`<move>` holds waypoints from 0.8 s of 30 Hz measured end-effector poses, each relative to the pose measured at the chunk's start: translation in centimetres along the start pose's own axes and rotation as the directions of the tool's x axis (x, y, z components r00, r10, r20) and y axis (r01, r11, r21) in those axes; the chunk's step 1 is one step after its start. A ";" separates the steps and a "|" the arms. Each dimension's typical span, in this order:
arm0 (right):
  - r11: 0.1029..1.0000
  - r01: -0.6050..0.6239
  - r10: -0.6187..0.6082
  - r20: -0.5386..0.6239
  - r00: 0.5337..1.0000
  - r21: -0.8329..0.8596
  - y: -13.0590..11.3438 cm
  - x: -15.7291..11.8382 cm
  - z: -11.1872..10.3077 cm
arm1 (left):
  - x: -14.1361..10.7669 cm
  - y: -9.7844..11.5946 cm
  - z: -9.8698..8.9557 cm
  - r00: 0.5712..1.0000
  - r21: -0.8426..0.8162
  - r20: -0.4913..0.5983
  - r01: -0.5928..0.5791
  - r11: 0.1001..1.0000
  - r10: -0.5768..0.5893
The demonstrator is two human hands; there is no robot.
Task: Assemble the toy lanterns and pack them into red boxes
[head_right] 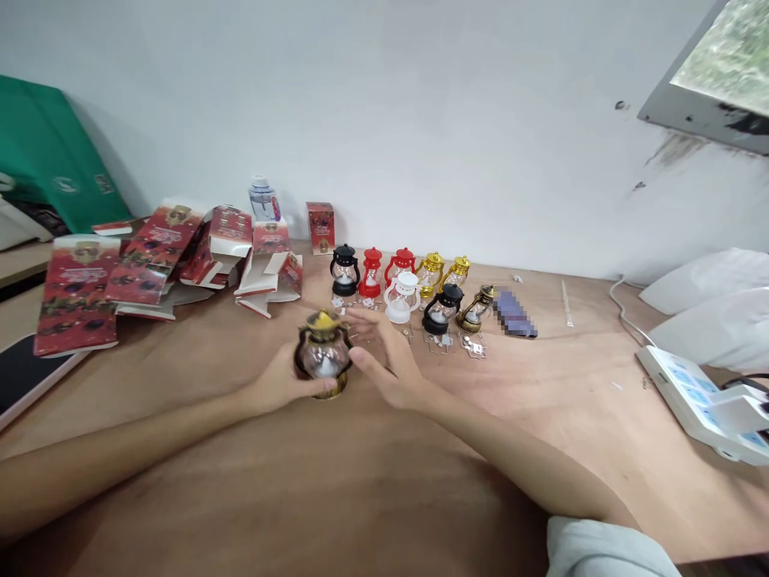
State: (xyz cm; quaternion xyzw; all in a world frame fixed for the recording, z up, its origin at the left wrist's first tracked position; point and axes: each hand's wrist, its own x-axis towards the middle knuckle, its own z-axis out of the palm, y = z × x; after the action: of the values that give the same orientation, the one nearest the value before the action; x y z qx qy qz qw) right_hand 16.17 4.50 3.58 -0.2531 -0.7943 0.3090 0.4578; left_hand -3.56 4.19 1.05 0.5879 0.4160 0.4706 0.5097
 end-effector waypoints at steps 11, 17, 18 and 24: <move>0.837 0.145 -0.139 0.051 0.989 -0.527 4.6 -1.4 1.0 | 2.6 -0.2 -2.4 0.919 -0.387 -0.268 0.173 0.906 -0.290; 0.802 0.285 -0.283 0.087 0.955 -0.524 4.1 -2.0 1.8 | -0.4 -0.3 0.2 0.985 -0.292 -0.070 0.128 0.948 -0.155; 0.792 0.319 -0.309 0.110 0.945 -0.521 4.1 -2.1 1.7 | -1.3 -0.3 0.7 0.995 -0.228 0.013 0.095 0.969 -0.094; 0.808 0.491 -0.471 0.143 0.871 -0.325 4.5 -2.5 0.9 | -5.5 0.3 2.0 0.967 0.192 0.212 -0.184 0.964 0.142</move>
State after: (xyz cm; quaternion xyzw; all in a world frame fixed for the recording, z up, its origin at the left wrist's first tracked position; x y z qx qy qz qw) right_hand 17.04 5.67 -1.44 -0.1129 -0.8868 0.0431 0.4460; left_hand -2.77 -1.60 0.56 0.7142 0.3611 0.4045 0.4426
